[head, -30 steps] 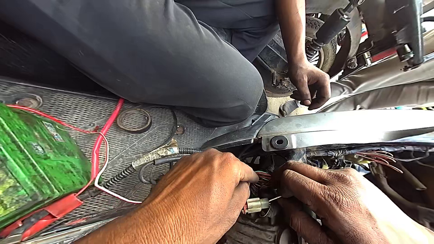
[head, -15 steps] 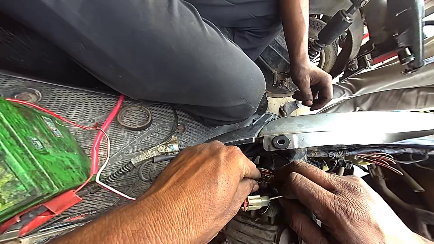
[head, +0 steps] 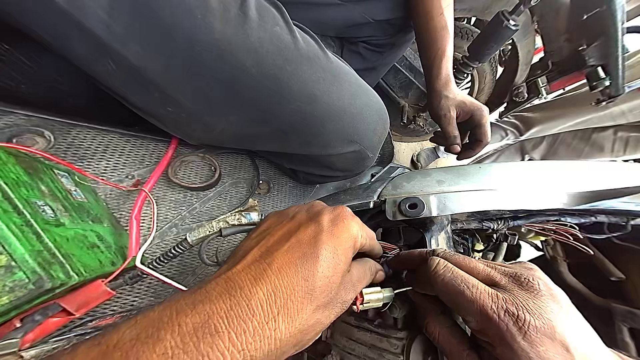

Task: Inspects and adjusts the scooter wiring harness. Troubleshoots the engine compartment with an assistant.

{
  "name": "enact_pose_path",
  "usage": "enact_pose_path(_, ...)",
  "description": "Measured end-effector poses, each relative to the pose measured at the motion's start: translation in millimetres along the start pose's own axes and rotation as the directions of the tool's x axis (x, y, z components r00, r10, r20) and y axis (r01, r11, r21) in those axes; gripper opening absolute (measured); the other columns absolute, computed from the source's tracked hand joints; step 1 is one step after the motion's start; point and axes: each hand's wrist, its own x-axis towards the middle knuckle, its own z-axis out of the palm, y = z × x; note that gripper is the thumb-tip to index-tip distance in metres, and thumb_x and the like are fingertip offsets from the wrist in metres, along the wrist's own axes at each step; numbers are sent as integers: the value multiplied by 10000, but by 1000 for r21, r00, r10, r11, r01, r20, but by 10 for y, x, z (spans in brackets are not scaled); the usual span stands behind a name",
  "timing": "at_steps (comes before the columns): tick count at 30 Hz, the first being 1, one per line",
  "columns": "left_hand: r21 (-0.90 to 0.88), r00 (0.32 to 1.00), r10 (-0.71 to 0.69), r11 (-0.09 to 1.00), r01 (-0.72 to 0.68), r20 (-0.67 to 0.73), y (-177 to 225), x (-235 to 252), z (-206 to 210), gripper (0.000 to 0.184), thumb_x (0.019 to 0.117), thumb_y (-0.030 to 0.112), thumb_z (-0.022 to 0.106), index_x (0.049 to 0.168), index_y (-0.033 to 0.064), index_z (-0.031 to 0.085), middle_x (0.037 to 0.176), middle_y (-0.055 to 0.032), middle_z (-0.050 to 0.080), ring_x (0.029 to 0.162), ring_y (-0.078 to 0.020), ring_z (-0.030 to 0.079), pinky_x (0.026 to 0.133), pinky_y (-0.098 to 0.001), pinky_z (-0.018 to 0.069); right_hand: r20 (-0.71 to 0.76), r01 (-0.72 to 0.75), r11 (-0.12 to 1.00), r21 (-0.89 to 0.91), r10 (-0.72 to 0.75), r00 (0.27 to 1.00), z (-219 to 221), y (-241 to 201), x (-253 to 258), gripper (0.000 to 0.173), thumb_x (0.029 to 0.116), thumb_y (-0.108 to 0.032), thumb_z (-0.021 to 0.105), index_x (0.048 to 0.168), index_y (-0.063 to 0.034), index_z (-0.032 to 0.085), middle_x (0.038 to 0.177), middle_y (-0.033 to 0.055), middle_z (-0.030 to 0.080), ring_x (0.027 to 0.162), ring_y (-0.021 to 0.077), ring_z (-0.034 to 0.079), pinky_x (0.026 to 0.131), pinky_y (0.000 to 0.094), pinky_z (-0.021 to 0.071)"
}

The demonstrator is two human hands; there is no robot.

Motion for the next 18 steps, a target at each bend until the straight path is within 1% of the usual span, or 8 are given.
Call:
enact_pose_path(2, 35, 1000, -17, 999, 17, 5, 25, 30, -4, 200, 901, 624, 647, 958, 462, 749, 612, 205, 536, 523, 41, 489, 464, -247, 411, 2, -14, 1000, 11, 14, 1000, -2, -7, 3, 186, 1018, -257, 520, 1032, -189, 692, 1003, -43, 742, 742, 64, 672, 516, 269, 465)
enact_pose_path(4, 113, 1000, -11, 994, 12, -7, 61, 56, 2, 162, 924, 552, 620, 952, 438, 731, 617, 188, 536, 538, 12, 516, 468, -274, 419, 1, -25, 999, 23, 25, 1000, 1, -3, -1, 189, 1015, -271, 534, 1049, -190, 701, 1011, -46, 748, 757, 55, 681, 528, 263, 483)
enact_pose_path(6, 115, 999, 15, 993, -10, -40, 49, 55, 10, 160, 955, 490, 587, 960, 414, 728, 602, 180, 517, 524, 7, 508, 453, -269, 404, -9, -28, 999, 20, 28, 1000, 11, 8, 0, 171, 1008, -280, 546, 1019, -191, 692, 1018, -48, 740, 755, 48, 672, 530, 257, 477)
enact_pose_path(7, 83, 999, 15, 996, -11, -45, 31, 50, 11, 164, 968, 482, 580, 963, 409, 727, 601, 183, 509, 519, 13, 498, 452, -257, 397, -13, -27, 1000, 16, 27, 1000, 15, 14, 0, 164, 1006, -283, 548, 1006, -194, 685, 1036, -49, 735, 762, 45, 668, 531, 253, 471)
enact_pose_path(9, -13, 1000, -13, 1000, 13, -22, 0, 51, 1, 166, 995, 476, 588, 978, 408, 739, 637, 190, 559, 551, 25, 526, 482, -244, 429, -18, -21, 1000, -2, 21, 1000, 13, 19, 1, 159, 1003, -287, 551, 1000, -198, 683, 1049, -49, 721, 763, 48, 659, 527, 252, 463)
enact_pose_path(12, -113, 997, -69, 991, 72, 28, -31, 71, -9, 148, 1003, 459, 607, 982, 412, 745, 702, 197, 625, 608, 25, 575, 525, -259, 478, -5, -22, 1000, -9, 22, 1000, -4, 19, 7, 165, 1008, -293, 548, 1001, -205, 687, 1061, -54, 724, 771, 54, 667, 528, 261, 468)
enact_pose_path(14, -155, 995, -82, 984, 89, 51, -55, 84, -10, 139, 1004, 448, 616, 977, 406, 746, 707, 193, 636, 614, 25, 583, 527, -264, 489, 9, -15, 1000, -10, 15, 1000, -15, 21, 16, 168, 1015, -297, 544, 1015, -206, 686, 1102, -58, 731, 786, 51, 677, 536, 263, 477)
enact_pose_path(18, -170, 992, -101, 979, 113, 80, -48, 84, -23, 139, 1009, 444, 617, 983, 398, 746, 718, 186, 646, 628, 19, 597, 541, -267, 504, 23, -1, 1000, -22, 1, 1000, -28, 23, 18, 170, 1017, -306, 541, 1026, -211, 682, 1107, -63, 730, 791, 45, 677, 533, 259, 470)
